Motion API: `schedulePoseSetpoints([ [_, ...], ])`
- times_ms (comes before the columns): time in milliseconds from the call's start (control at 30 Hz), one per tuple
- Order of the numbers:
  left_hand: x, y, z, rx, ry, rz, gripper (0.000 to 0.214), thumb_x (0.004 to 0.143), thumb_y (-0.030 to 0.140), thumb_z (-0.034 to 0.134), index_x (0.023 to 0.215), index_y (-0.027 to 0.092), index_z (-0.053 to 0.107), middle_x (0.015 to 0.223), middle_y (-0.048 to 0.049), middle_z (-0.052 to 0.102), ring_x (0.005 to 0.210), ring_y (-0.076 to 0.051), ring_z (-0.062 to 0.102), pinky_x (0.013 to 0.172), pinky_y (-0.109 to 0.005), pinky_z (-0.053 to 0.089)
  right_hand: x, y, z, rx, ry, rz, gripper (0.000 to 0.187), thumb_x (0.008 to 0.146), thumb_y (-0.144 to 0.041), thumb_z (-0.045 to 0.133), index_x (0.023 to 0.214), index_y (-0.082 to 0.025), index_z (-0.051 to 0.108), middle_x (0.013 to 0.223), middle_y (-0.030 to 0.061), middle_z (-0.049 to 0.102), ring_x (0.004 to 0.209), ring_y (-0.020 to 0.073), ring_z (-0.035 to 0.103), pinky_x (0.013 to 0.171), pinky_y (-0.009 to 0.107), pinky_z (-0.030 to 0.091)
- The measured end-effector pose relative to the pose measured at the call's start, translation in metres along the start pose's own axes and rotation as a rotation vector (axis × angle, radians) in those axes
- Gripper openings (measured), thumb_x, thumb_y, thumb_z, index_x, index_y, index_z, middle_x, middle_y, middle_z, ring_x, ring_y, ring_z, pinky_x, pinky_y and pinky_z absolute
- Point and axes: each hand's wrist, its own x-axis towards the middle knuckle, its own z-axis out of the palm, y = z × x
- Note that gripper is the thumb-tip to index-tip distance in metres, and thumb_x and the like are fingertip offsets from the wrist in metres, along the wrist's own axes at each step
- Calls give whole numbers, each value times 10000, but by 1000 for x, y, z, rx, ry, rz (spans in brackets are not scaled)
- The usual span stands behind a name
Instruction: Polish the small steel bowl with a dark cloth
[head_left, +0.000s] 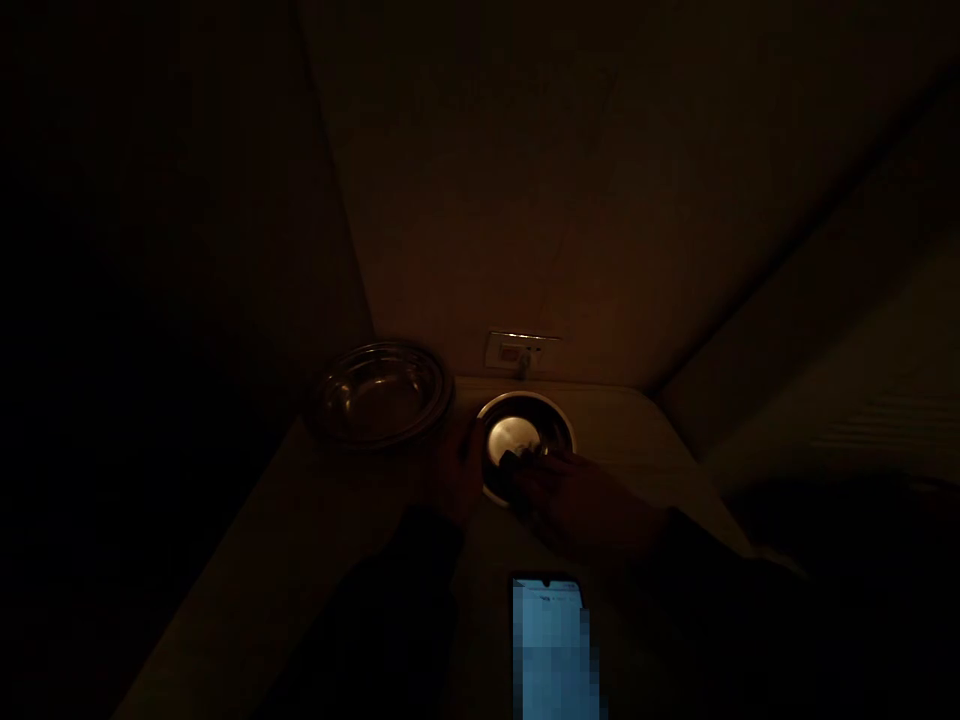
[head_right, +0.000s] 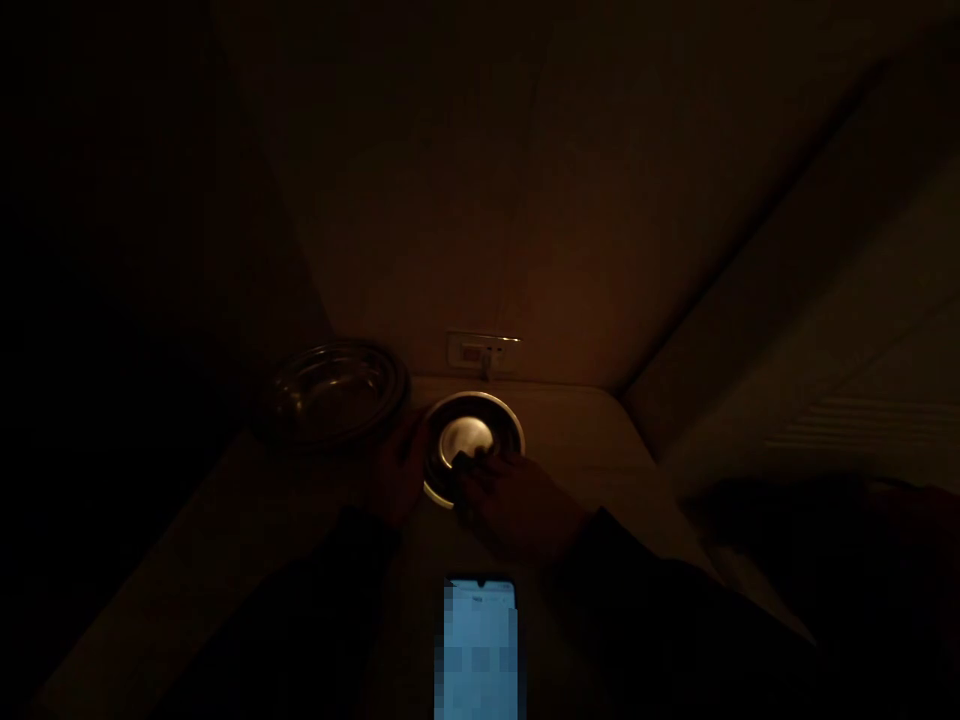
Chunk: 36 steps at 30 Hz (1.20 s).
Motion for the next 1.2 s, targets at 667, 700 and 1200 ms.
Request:
schedulePoseSetpoints([
  [667,4,6,-2,-48,-45,-48,327,860,320,456,1063,163,659,1131,-81,674,1075,-204,606,951,-334,448,1,-4,2,-58,-28,-40,413,843,-162,483,1247,-76,506,1169,188,599,1060,279,549,898,444,445],
  [700,4,6,-2,-44,-42,-57,324,858,320,460,1055,164,663,1128,-81,676,1073,-208,608,949,-339,450,5,-7,3,-30,-29,-29,432,834,-169,493,1255,-74,497,1190,184,587,1077,279,535,906,436,445],
  [1200,7,5,-3,-83,-69,-83,336,849,359,473,1053,172,664,1082,-53,697,1027,-196,623,919,-314,463,-8,4,6,20,12,-59,485,832,-206,529,1292,-65,469,1210,194,577,1100,285,527,919,443,439],
])
